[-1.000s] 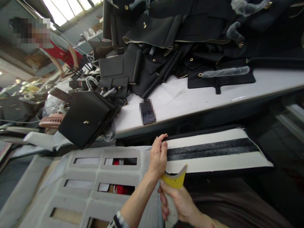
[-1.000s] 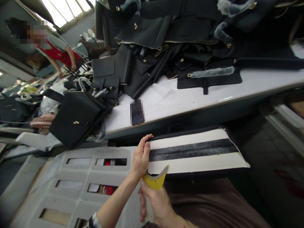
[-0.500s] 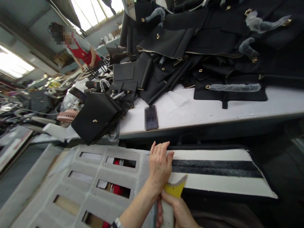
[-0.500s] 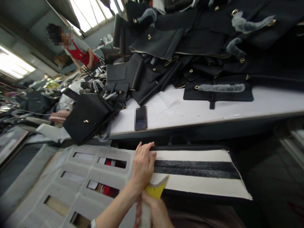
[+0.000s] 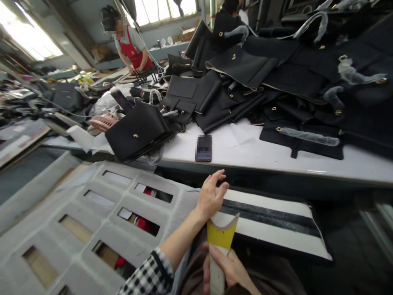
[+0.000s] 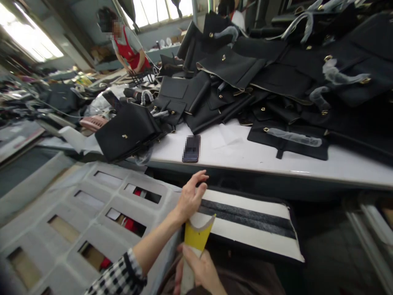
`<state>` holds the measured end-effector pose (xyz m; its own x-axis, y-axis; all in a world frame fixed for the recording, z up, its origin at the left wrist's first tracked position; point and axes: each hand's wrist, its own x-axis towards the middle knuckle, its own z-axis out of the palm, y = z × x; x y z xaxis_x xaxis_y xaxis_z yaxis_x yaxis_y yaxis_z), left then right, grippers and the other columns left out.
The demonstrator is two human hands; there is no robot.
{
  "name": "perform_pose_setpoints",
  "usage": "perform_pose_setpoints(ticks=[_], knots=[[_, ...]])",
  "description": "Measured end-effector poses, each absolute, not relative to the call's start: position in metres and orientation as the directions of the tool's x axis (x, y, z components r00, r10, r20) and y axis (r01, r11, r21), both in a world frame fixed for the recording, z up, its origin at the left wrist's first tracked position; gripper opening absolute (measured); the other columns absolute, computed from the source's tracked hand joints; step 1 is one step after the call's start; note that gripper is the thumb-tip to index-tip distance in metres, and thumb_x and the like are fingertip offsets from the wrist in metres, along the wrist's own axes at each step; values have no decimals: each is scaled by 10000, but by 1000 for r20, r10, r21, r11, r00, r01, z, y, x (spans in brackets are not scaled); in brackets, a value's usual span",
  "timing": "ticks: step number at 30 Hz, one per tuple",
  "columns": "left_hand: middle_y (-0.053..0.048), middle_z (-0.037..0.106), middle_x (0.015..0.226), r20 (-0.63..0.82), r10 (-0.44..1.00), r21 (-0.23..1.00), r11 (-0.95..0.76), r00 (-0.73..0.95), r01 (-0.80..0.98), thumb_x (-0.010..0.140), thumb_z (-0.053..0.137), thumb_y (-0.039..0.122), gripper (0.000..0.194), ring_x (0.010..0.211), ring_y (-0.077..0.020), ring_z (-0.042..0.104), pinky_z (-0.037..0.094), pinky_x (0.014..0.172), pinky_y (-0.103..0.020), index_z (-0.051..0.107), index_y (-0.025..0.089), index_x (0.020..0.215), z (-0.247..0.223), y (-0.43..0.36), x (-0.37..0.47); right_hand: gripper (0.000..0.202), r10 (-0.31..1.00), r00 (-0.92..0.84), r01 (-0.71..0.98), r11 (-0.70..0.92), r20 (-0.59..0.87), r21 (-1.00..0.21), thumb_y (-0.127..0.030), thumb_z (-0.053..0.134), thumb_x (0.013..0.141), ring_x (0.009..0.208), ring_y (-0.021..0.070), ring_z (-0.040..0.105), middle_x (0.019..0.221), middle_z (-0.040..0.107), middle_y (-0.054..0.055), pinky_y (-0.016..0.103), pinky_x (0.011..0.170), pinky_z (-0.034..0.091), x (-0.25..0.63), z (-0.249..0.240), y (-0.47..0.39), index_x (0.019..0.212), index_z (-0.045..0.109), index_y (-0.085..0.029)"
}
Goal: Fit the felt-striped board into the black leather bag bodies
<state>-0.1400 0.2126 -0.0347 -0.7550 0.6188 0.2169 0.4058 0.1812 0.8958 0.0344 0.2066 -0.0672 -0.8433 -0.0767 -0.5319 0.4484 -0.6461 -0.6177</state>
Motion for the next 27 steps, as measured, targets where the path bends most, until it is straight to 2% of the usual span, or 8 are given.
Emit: perform_pose_setpoints(ticks=[3,5,11,13,15,17,20,27], knots=[[-114,600,1297,73,433,995,-93,-898,35,1009,358,481,445,1238,-208,535,325,1132,-419,477,188,1322,-42,196,-152,581,80,-837,417,-547,-541,-726,-749,615,748,370,119,449,471,519,6,242,410,329,42,-35,235,772,609,-169],[-132,549,1373,24,396,987,-155,-918,-41,1014,328,486,469,1309,-213,481,293,1157,-414,466,173,1335,-48,176,-151,596,163,-844,391,-468,-512,-793,-747,542,807,352,91,381,462,459,-3,233,389,265,44,-14,269,665,550,-168],[-82,350,1547,-149,550,960,-117,-822,-252,872,664,370,608,1437,-239,290,207,1205,-415,427,252,1419,-70,113,-106,487,457,-847,313,19,-270,-949,-687,545,849,442,65,342,761,555,35,248,424,261,10,14,422,924,563,-206],[-88,357,1542,-165,593,961,-85,-788,-265,809,729,356,709,1437,-263,288,212,1205,-430,414,255,1435,-76,106,-93,513,513,-840,416,395,-179,-819,-619,408,944,460,75,364,804,581,66,280,470,301,-15,7,467,1173,544,-181],[-108,406,1511,-181,610,950,-93,-772,-297,780,741,365,754,1415,-293,329,261,1187,-453,409,236,1444,-75,110,-85,540,573,-811,538,648,-120,-539,-552,397,967,586,135,517,846,621,124,326,593,379,-40,-3,498,1271,527,-125],[-110,455,1476,-236,569,923,-123,-788,-365,764,733,370,753,1389,-318,370,306,1165,-470,426,225,1436,-70,119,-78,569,597,-796,581,711,-96,-397,-529,432,961,832,246,613,912,628,179,368,710,395,-61,-13,515,1289,534,-74],[-48,502,1446,-352,424,881,-152,-834,-449,747,721,385,675,1376,-327,386,305,1167,-470,508,273,1378,-63,134,-71,553,594,-803,589,775,-55,-230,-476,542,946,1043,338,574,1175,560,245,393,822,417,-82,-26,527,1330,516,-80],[52,502,1444,-444,301,880,-30,-844,-474,734,718,498,650,1393,-321,358,236,1198,-452,545,350,1343,-83,138,-73,602,481,-877,480,876,9,-46,-538,389,990,1109,317,494,1261,480,186,385,886,414,-94,-47,537,1497,330,-220]])
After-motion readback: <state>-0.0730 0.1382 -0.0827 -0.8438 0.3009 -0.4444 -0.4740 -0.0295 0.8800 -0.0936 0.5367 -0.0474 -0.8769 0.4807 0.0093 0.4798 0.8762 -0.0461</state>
